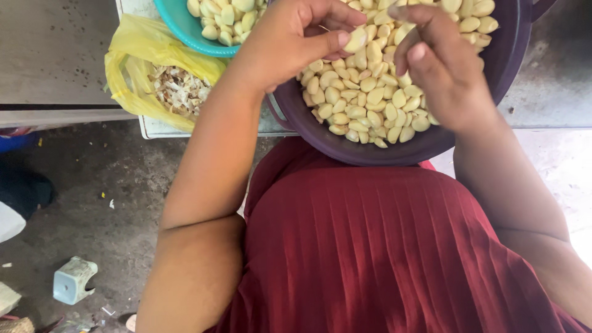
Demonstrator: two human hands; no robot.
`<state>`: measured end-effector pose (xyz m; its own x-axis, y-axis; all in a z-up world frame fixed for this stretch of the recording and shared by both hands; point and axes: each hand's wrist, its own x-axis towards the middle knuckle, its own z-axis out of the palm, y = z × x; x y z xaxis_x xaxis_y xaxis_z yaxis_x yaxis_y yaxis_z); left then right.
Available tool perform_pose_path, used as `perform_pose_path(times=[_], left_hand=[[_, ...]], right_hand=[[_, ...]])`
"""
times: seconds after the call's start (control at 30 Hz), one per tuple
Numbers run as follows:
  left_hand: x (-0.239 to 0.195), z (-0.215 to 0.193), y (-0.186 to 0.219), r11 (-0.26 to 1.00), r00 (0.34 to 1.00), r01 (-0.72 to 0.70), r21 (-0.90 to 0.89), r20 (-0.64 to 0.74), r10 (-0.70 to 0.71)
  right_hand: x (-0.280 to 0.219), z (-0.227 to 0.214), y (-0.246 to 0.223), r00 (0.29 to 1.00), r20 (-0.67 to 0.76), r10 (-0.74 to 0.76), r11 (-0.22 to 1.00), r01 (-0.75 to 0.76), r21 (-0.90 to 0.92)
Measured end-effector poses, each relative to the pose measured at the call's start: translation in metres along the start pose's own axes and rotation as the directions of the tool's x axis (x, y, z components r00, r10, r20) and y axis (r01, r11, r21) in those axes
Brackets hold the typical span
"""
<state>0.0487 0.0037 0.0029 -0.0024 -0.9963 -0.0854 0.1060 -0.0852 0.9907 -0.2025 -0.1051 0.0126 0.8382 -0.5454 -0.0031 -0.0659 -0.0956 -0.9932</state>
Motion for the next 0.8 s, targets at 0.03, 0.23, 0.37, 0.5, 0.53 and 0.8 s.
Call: perform_pose_path(times=[0.03,0.23,0.37,0.5,0.53,0.8], left_hand=[[-0.002,0.003,-0.001,0.999,1.000,-0.020,-0.040,-0.021,0.019],[-0.020,0.016,-0.003,0.973,0.972,-0.152,-0.175,-0.203,0.115],[-0.040,0.015,-0.003,0.928,0.942,-0.248,-0.279,-0.292,0.164],[-0.071,0.010,-0.005,0.900,0.898,-0.322,-0.293,-0.395,0.193],[-0.080,0.007,-0.006,0.895,0.894,-0.329,-0.301,-0.406,0.192],[-0.156,-0.029,-0.014,0.854,0.824,-0.426,-0.298,-0.517,0.232]], right_hand=[[-0.004,0.003,-0.007,0.996,0.042,-0.075,0.989,0.079,-0.122],[-0.005,0.029,-0.029,0.986,0.073,-0.152,0.889,0.169,-0.426],[0.002,0.045,-0.040,0.952,0.119,-0.282,0.848,0.305,-0.433],[0.007,0.069,-0.046,0.953,0.145,-0.267,0.888,0.302,-0.346],[0.008,0.076,-0.048,0.965,0.153,-0.215,0.921,0.252,-0.298],[0.015,0.156,-0.069,0.948,0.280,-0.150,0.892,0.252,-0.376]])
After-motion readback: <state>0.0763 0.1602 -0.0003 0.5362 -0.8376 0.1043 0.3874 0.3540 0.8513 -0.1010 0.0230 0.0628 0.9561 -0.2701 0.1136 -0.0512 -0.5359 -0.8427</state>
